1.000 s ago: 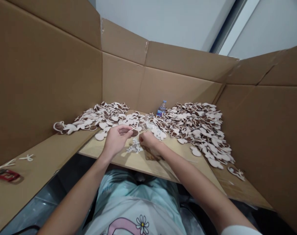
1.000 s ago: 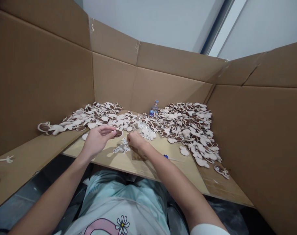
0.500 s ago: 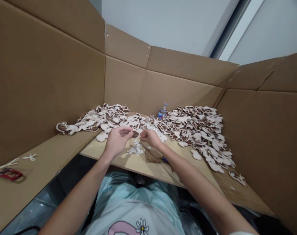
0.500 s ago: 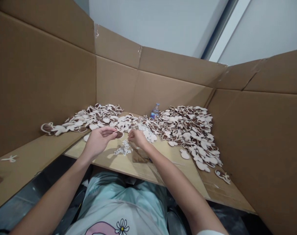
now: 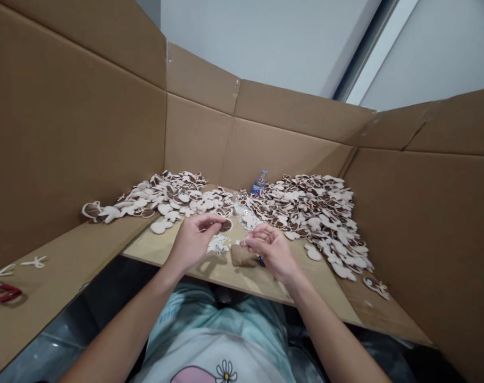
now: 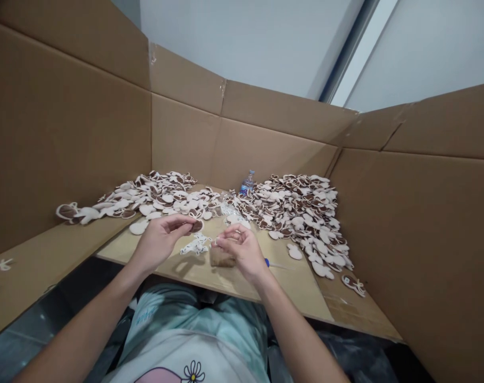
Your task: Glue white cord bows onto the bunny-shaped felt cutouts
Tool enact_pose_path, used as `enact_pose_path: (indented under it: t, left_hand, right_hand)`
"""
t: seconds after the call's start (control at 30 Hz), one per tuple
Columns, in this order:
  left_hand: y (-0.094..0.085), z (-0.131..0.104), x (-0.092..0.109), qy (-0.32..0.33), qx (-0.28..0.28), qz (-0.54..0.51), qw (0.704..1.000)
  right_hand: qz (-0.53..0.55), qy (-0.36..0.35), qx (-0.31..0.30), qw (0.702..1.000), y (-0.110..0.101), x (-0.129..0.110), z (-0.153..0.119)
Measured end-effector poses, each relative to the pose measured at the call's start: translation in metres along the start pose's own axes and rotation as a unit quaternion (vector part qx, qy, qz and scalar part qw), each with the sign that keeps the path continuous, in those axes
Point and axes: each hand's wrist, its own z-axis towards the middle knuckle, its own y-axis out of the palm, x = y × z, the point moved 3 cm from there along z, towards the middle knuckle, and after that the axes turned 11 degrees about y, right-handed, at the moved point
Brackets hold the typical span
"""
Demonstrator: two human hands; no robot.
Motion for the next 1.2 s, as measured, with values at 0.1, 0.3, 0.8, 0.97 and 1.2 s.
enact_pose_path:
  t: [0.1, 0.3, 0.8, 0.97, 1.2]
  left_hand:
    - [0.006, -0.005, 0.005, 0.009, -0.012, 0.0, 1.0]
    - [0.014, -0.012, 0.005, 0.007, -0.019, 0.009, 1.0]
    - [0.038, -0.033, 0.03, 0.095, -0.118, 0.054, 0.987]
    - [0.042, -0.037, 0.032, 0.106, -0.137, 0.047, 0.984]
    - [0.045, -0.042, 0.03, 0.14, -0.14, 0.089, 0.976]
  right_hand:
    - [0.076, 0.008, 0.01, 0.997, 0.003, 0.002, -0.021]
    - [0.145, 0.006, 0.035, 0.989, 0.0, 0.006, -0.044]
    - [0.059, -0.09, 0.148, 0.983, -0.016, 0.008, -0.075]
    - [-0.043, -0.151, 0.162, 0.974, -0.016, 0.002, -0.079]
    - [-0.17, -0.307, 0.186, 0.918, -0.01, -0.012, -0.098]
